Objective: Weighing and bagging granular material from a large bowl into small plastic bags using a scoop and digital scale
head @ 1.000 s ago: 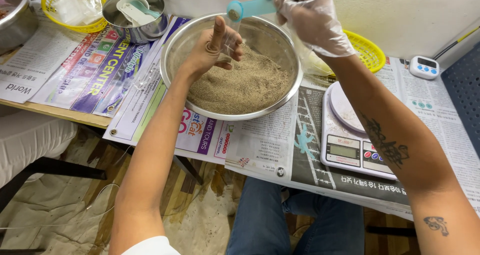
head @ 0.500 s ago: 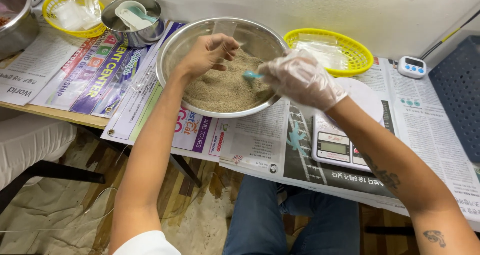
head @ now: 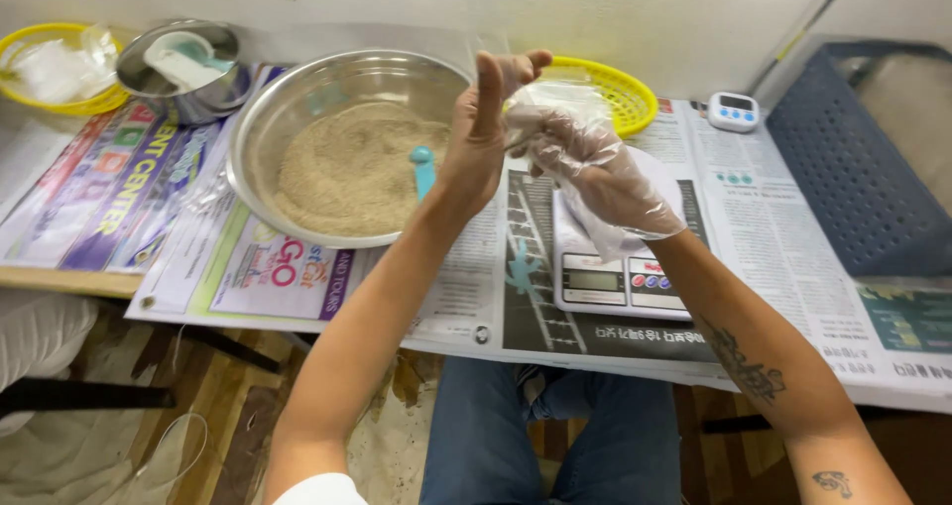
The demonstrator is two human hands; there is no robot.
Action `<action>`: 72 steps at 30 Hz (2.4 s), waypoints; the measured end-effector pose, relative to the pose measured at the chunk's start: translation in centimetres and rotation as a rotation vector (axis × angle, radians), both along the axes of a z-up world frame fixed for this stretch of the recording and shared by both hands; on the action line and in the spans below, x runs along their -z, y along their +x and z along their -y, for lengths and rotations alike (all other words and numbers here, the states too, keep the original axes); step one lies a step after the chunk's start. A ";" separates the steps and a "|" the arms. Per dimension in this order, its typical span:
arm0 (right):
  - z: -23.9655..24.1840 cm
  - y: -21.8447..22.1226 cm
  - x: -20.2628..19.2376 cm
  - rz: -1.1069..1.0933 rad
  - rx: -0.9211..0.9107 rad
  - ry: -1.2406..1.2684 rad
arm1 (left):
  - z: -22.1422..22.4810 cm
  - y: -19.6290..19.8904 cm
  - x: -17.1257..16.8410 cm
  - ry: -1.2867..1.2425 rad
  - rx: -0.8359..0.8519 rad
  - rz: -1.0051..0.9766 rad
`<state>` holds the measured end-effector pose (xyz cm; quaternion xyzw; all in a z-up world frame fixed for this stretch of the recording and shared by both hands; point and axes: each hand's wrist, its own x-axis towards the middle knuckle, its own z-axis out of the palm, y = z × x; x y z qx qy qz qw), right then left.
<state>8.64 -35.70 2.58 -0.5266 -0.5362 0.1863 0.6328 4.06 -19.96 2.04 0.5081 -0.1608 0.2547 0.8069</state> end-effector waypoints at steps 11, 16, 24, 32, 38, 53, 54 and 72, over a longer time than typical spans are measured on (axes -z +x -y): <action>8.2 4.6 2.5 -0.130 0.768 0.024 | 6.6 5.5 4.2 0.218 -0.023 -0.260; 10.6 6.2 2.4 -0.161 0.856 -0.138 | 6.3 9.5 9.0 0.208 -0.034 -0.357; 8.8 5.8 0.7 -0.275 0.779 -0.394 | 6.5 9.6 8.4 0.410 -0.241 -0.420; 8.2 5.1 2.6 -0.204 0.681 -0.321 | 6.2 8.8 8.5 0.496 -0.345 -0.343; 9.5 5.7 5.9 -0.355 0.640 -0.151 | 6.8 7.2 7.7 0.298 -0.201 -0.327; 9.9 3.6 3.0 -0.405 0.422 -0.233 | 6.4 6.1 7.4 0.471 -0.465 -0.302; 9.9 3.7 3.2 -0.405 0.419 -0.234 | 6.4 6.0 7.3 0.470 -0.467 -0.303; 9.9 4.1 3.7 -0.470 0.561 -0.163 | 6.2 6.2 7.8 0.532 -0.506 -0.251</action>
